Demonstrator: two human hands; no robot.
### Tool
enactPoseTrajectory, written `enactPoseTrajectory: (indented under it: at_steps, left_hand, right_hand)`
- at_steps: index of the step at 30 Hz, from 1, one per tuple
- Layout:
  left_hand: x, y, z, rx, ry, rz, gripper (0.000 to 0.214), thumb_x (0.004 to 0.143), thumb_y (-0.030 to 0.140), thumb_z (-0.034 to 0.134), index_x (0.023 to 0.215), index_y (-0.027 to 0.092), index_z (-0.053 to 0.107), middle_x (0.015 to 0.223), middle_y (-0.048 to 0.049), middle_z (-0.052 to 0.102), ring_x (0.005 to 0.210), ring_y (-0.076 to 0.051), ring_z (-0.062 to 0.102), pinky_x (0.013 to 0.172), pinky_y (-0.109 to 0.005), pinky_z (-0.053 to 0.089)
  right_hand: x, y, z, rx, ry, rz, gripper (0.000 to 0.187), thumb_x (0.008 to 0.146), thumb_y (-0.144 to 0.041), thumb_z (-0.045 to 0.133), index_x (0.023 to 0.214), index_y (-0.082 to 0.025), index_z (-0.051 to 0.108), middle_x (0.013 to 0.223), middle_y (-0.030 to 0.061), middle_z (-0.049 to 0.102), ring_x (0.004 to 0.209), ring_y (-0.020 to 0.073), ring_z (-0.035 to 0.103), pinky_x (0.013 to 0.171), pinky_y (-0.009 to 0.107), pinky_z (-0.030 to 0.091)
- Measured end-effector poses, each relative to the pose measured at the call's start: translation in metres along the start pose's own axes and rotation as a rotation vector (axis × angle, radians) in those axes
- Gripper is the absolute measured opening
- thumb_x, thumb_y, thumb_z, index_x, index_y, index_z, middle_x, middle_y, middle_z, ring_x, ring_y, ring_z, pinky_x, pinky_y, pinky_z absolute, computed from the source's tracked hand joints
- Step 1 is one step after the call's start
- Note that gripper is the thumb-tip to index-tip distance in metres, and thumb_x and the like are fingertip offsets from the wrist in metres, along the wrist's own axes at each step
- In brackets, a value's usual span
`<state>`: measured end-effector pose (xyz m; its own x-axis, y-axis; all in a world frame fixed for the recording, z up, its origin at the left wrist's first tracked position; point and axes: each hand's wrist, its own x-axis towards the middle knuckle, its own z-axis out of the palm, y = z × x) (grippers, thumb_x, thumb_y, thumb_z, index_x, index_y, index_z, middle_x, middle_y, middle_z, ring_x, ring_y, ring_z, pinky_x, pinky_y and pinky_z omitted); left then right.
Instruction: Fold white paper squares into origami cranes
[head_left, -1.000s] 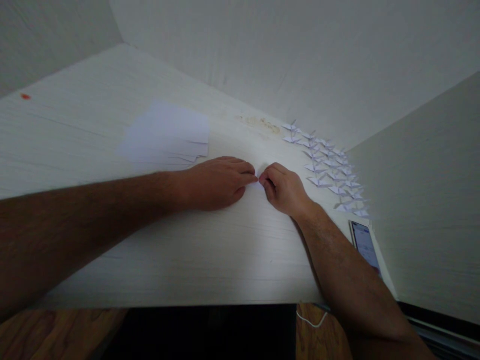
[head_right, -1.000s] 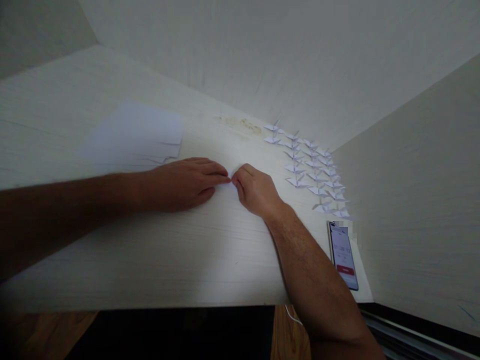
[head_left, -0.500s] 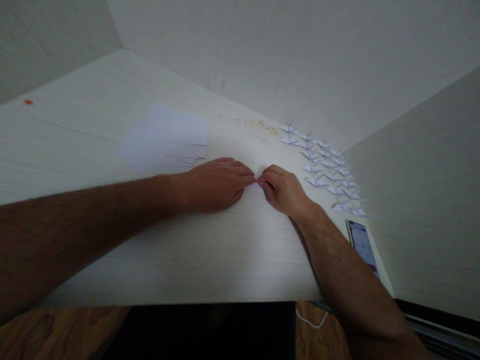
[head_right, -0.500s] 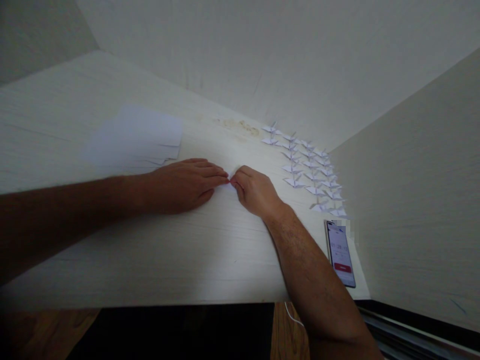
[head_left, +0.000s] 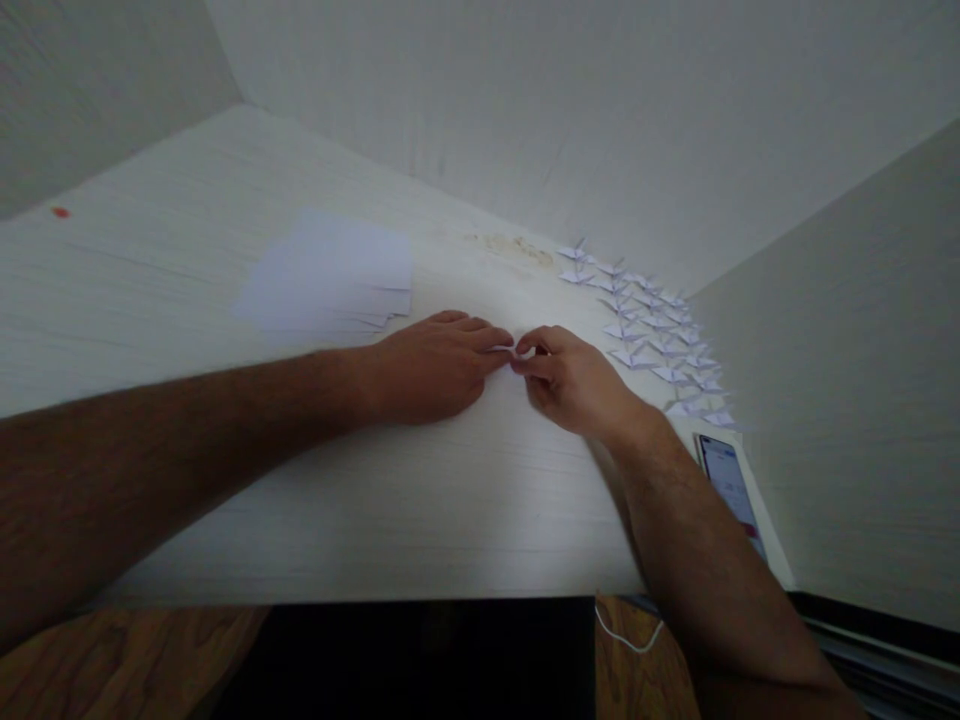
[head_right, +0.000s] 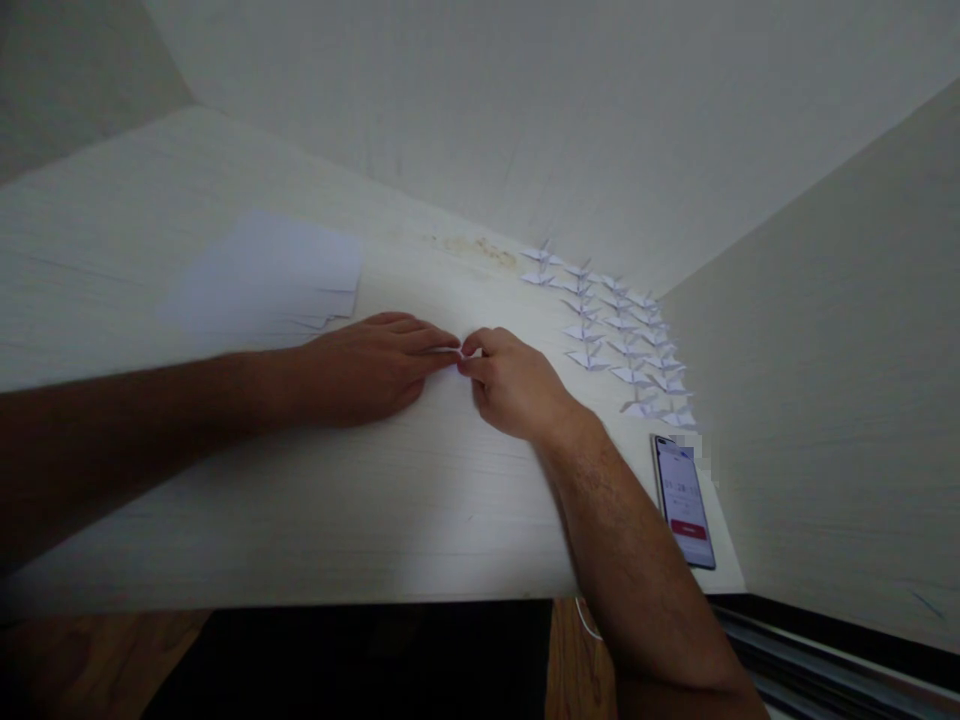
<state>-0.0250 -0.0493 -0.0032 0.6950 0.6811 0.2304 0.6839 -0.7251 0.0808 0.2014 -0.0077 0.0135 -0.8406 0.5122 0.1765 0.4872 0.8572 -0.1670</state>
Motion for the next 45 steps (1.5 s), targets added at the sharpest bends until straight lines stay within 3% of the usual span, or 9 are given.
enactPoseTrajectory:
  at_steps: [7,21,32,40,45]
  left_hand:
    - [0.001,0.001,0.0,0.022,-0.016,0.002,0.04,0.094,0.015,0.039,0.128,0.015,0.061,0.137,-0.0114,0.061,0.13,-0.023,0.052,0.11,-0.038,0.033]
    - [0.001,-0.002,0.0,0.034,-0.052,-0.037,0.046,0.093,0.018,0.04,0.136,0.015,0.055,0.138,-0.0102,0.061,0.125,-0.024,0.055,0.109,-0.039,0.033]
    - [0.001,0.003,-0.004,0.048,-0.115,-0.103,0.051,0.094,0.022,0.037,0.144,0.015,0.047,0.147,-0.0125,0.05,0.134,-0.026,0.045,0.112,-0.041,0.028]
    - [0.0,0.004,-0.007,0.066,-0.062,-0.134,0.046,0.093,0.026,0.039,0.135,0.017,0.056,0.136,-0.0121,0.06,0.127,-0.03,0.049,0.108,-0.047,0.03]
    - [-0.003,0.003,-0.006,0.064,-0.029,-0.138,0.045,0.094,0.026,0.038,0.133,0.017,0.058,0.134,-0.0127,0.06,0.125,-0.03,0.049,0.105,-0.047,0.033]
  right_hand:
    - [-0.002,-0.013,-0.002,-0.108,-0.055,0.046,0.029,0.092,-0.015,0.049,0.106,-0.018,0.074,0.114,0.0112,0.07,0.104,0.0238,0.059,0.085,0.038,0.052]
    - [-0.008,-0.013,0.005,-0.053,-0.03,0.085,0.033,0.091,-0.014,0.047,0.113,-0.017,0.072,0.117,0.0109,0.069,0.104,0.0209,0.065,0.09,0.036,0.054]
    - [-0.005,-0.012,0.001,-0.029,-0.041,0.114,0.031,0.089,-0.015,0.049,0.108,-0.018,0.073,0.115,0.0095,0.07,0.1,0.0204,0.066,0.088,0.034,0.053]
    - [-0.007,-0.009,-0.001,-0.035,-0.033,0.122,0.032,0.089,-0.017,0.05,0.113,-0.019,0.071,0.12,0.0088,0.07,0.104,0.0217,0.067,0.089,0.035,0.052]
    - [-0.008,-0.011,-0.006,-0.068,-0.038,0.186,0.035,0.091,-0.023,0.054,0.124,-0.02,0.066,0.111,0.0078,0.074,0.095,0.0221,0.069,0.084,0.036,0.052]
